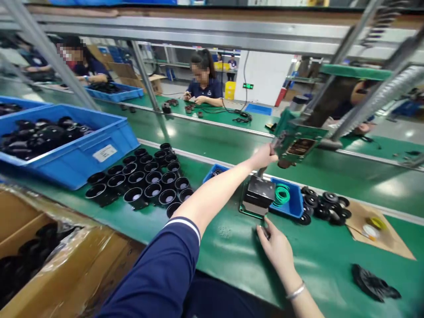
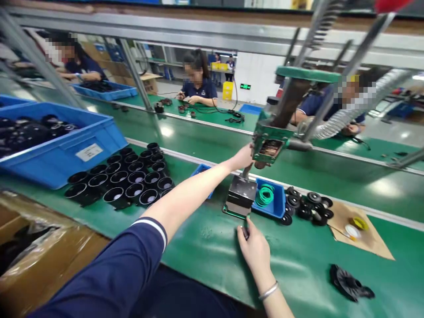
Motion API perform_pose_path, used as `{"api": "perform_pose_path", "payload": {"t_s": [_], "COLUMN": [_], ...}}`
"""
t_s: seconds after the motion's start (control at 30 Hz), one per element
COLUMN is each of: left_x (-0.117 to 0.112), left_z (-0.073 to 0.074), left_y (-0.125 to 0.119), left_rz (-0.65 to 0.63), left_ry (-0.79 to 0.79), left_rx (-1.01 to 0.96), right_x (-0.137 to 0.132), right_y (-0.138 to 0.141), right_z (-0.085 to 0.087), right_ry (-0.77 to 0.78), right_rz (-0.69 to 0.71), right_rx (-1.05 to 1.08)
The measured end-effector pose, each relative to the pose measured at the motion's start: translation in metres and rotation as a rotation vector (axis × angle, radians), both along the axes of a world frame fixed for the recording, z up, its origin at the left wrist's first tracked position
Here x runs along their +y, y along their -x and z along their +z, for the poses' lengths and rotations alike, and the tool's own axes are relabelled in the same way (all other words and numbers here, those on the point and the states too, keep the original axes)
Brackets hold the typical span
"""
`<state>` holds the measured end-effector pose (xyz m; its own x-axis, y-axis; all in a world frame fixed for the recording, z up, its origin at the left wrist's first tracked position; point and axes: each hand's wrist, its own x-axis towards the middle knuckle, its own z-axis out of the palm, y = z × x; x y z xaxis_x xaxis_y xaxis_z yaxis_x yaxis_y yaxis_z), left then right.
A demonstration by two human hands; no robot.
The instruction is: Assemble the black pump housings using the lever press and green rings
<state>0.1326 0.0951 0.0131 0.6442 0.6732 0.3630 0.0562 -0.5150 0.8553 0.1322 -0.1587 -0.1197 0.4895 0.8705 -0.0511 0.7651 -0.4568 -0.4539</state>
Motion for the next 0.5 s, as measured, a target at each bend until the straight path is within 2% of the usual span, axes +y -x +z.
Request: {"api": "perform_pose_path", "payload": {"t_s": [0.13, 0.27, 0.5], "left_x": [0.007, 0.012, 0.011], "left_z": [-0.009, -0.012, 0.002], "left_y": [0.007, 0.012, 0.015], "left_rz": [0.054, 0.051, -0.011], "left_ry": [0.004, -0.018, -0.082], "left_rx": [0.041, 0.071, 0.117], "right_x": [0.0, 0.006, 0.018], "right_y": [0.0, -0.002, 0.012], "right_z": [-0.009, -0.016, -0.001], "right_ry": [0.075, 0.034, -0.004], "right_rz": [0.026, 0.096, 0.141], "right_rx": [-0.158, -0.229, -0.31]}}
